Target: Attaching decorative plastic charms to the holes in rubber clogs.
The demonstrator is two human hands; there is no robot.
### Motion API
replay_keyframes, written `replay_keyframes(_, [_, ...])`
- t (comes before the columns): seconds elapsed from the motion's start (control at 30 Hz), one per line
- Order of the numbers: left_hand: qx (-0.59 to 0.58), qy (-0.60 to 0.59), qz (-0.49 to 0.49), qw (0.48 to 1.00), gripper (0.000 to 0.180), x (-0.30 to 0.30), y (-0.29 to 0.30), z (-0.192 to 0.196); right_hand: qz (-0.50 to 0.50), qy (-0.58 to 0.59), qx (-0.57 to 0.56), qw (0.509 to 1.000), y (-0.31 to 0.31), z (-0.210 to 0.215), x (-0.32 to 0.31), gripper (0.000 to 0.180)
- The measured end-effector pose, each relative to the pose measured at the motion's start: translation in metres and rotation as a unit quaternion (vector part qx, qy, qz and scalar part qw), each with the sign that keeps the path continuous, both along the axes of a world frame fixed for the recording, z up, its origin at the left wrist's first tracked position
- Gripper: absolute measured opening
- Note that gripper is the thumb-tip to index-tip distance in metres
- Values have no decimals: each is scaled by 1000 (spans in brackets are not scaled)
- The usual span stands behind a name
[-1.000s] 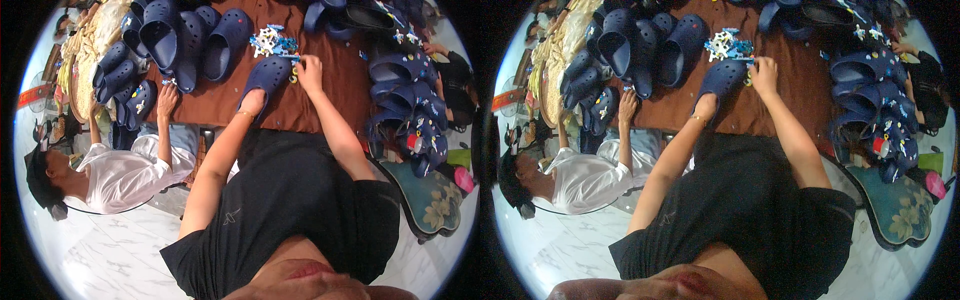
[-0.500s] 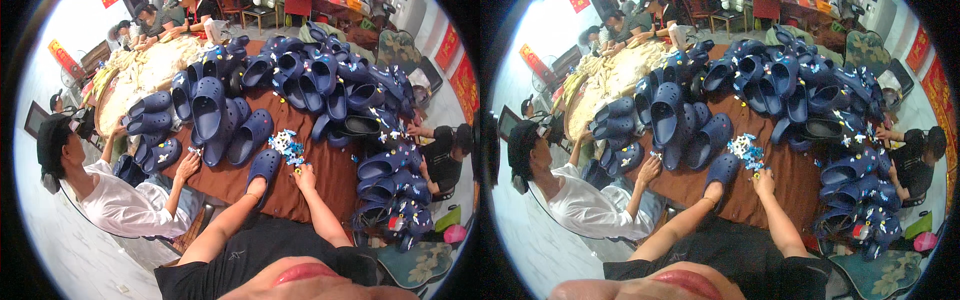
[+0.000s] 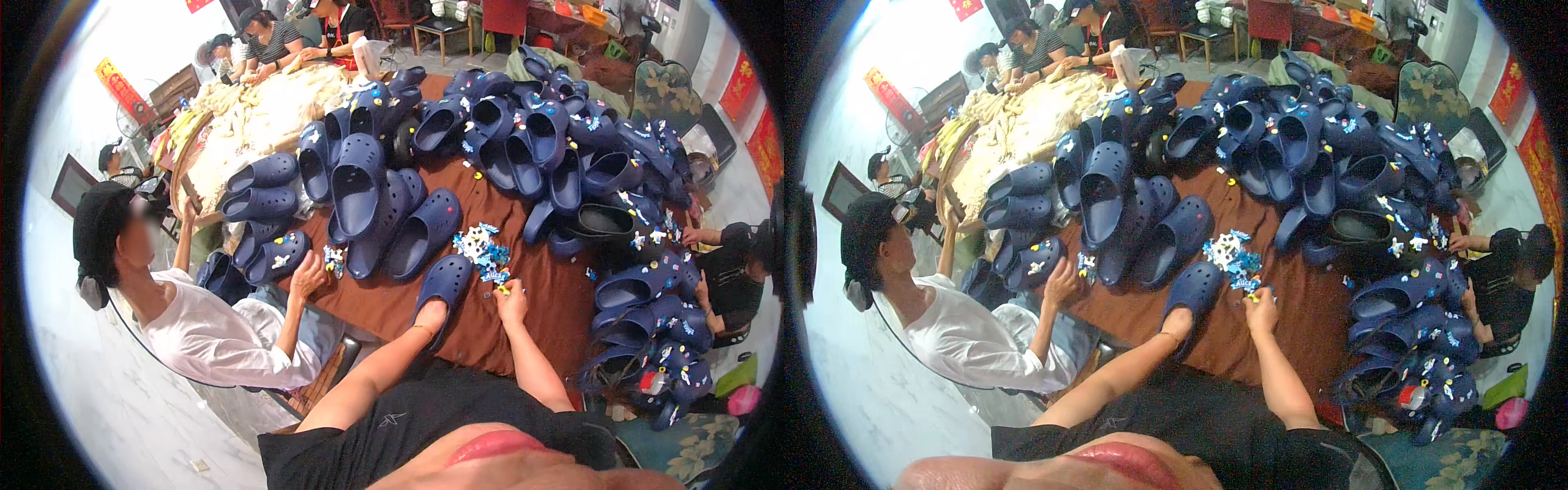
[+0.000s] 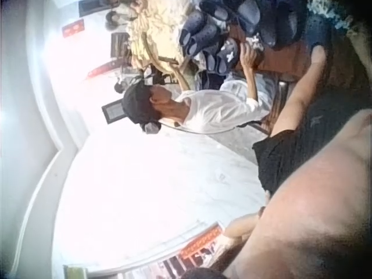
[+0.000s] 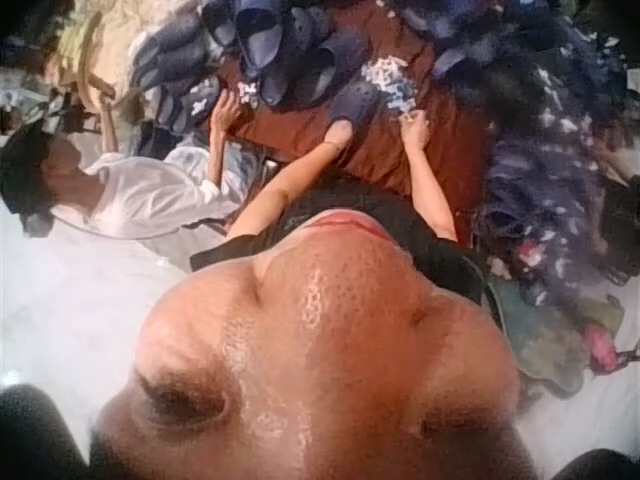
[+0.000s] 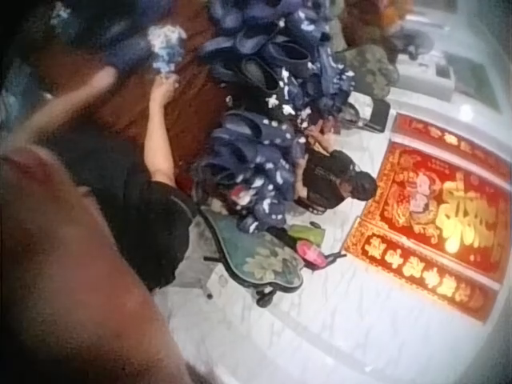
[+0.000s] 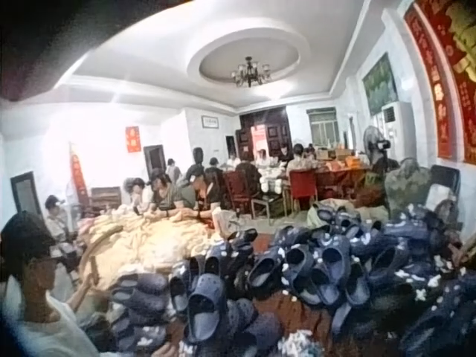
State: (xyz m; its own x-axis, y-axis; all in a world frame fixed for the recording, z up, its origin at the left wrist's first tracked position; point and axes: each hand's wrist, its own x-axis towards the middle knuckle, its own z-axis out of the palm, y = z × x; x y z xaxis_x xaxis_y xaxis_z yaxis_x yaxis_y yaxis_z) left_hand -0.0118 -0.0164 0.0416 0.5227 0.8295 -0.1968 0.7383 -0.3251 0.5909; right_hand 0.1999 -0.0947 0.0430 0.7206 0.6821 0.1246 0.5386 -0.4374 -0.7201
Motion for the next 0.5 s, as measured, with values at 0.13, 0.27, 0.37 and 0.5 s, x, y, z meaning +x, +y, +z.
replay_keyframes(0.13, [39,-4,-31,999,37,-1,-1,-3,2,56,86,995,0,-2,6,28])
replay_keyframes(0.27, [104,-61,-14,993,27,1,0,-11,16,60,53,997,-1,-3,9,27])
replay_keyframes(0.37, [55,-11,-44,997,22,10,8,-5,44,14,74,996,0,-1,9,27])
replay_keyframes(0.5, [146,-4,-116,982,17,51,38,32,57,-60,56,995,7,5,11,22])
